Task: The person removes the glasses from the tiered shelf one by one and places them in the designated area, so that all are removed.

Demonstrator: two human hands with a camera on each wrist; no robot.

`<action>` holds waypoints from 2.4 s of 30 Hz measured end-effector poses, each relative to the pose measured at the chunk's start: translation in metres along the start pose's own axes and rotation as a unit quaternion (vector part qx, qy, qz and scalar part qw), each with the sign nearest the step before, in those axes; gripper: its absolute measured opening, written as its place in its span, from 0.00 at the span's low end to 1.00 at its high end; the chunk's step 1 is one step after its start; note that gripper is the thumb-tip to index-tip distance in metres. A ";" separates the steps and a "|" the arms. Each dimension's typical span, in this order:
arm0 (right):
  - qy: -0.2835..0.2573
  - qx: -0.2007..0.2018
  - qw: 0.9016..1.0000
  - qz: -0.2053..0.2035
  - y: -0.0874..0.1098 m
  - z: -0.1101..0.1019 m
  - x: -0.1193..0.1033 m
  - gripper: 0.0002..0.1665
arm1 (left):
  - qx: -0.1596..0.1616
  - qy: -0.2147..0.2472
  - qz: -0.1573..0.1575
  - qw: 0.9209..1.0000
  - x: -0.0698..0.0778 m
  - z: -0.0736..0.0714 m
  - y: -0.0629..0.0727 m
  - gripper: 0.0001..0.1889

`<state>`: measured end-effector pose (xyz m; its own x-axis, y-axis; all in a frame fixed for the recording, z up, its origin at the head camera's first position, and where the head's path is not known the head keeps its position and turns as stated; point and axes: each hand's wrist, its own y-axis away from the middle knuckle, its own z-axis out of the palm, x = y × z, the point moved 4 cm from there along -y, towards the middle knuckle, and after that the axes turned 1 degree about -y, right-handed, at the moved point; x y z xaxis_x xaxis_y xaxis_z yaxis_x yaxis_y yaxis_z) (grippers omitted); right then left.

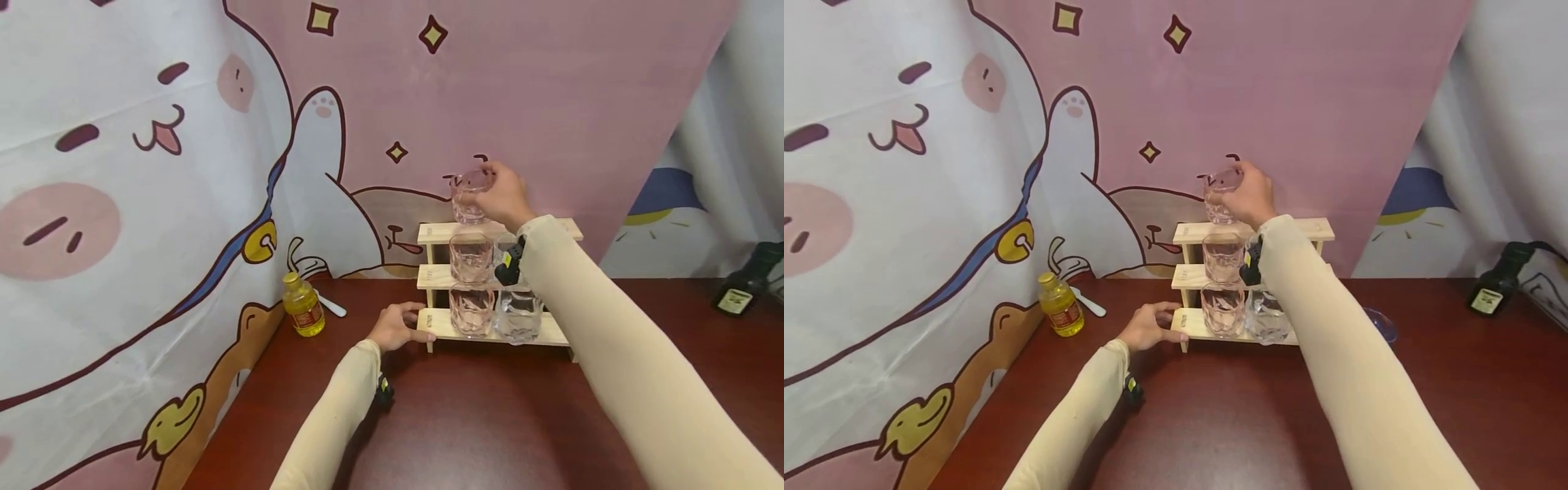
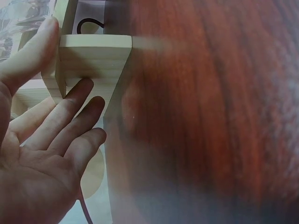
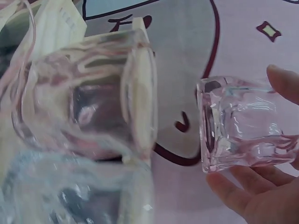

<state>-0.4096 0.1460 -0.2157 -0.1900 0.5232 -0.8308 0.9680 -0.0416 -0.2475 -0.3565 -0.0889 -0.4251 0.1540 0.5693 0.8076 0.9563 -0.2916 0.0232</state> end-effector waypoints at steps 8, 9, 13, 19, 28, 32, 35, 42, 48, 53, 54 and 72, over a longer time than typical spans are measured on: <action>0.013 -0.045 0.999 -0.019 0.011 -0.018 -0.011 0.55 | -0.001 0.018 -0.003 1.000 -0.004 0.000 0.002 0.41; 0.010 -0.050 0.998 -0.022 0.013 -0.020 -0.011 0.54 | 0.000 0.018 -0.002 1.000 -0.004 0.000 0.001 0.41; -0.003 -0.072 0.997 -0.025 0.022 -0.027 -0.011 0.53 | 0.001 0.017 -0.002 1.000 -0.005 0.002 0.001 0.41; 0.023 -0.079 0.996 -0.037 0.038 -0.043 -0.007 0.51 | -0.007 0.018 -0.006 1.000 -0.006 0.007 0.000 0.41; 0.040 -0.091 0.994 -0.056 0.056 -0.068 0.005 0.51 | -0.002 0.015 -0.001 1.000 -0.004 0.003 -0.004 0.41; 0.045 -0.095 0.993 -0.054 0.065 -0.077 0.014 0.52 | -0.001 0.012 -0.003 1.000 -0.003 0.003 -0.004 0.41; 0.054 -0.093 0.993 -0.053 0.073 -0.084 0.020 0.51 | -0.003 0.008 -0.005 1.000 -0.002 0.003 -0.004 0.41; 0.062 -0.071 0.993 -0.074 0.086 -0.097 0.032 0.46 | 0.002 0.003 -0.004 1.000 -0.003 0.001 -0.002 0.41; 0.069 -0.045 0.993 -0.090 0.094 -0.110 0.047 0.45 | -0.001 -0.001 -0.011 1.000 -0.003 0.002 -0.002 0.41; 0.076 -0.034 0.992 -0.093 0.100 -0.123 0.057 0.46 | 0.004 0.002 -0.008 1.000 -0.002 0.001 -0.003 0.40; 0.081 -0.032 0.992 -0.094 0.102 -0.125 0.059 0.46 | 0.004 0.001 -0.008 1.000 -0.002 0.001 -0.003 0.39; 0.115 -0.004 0.990 -0.076 0.127 -0.159 0.108 0.46 | 0.001 0.002 -0.003 1.000 -0.001 0.002 -0.004 0.41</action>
<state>-0.2815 0.3329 -0.2578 -0.2920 0.7032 -0.6483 0.9327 0.0593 -0.3557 -0.3605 -0.0870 -0.4271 0.1474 0.5675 0.8101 0.9577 -0.2866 0.0266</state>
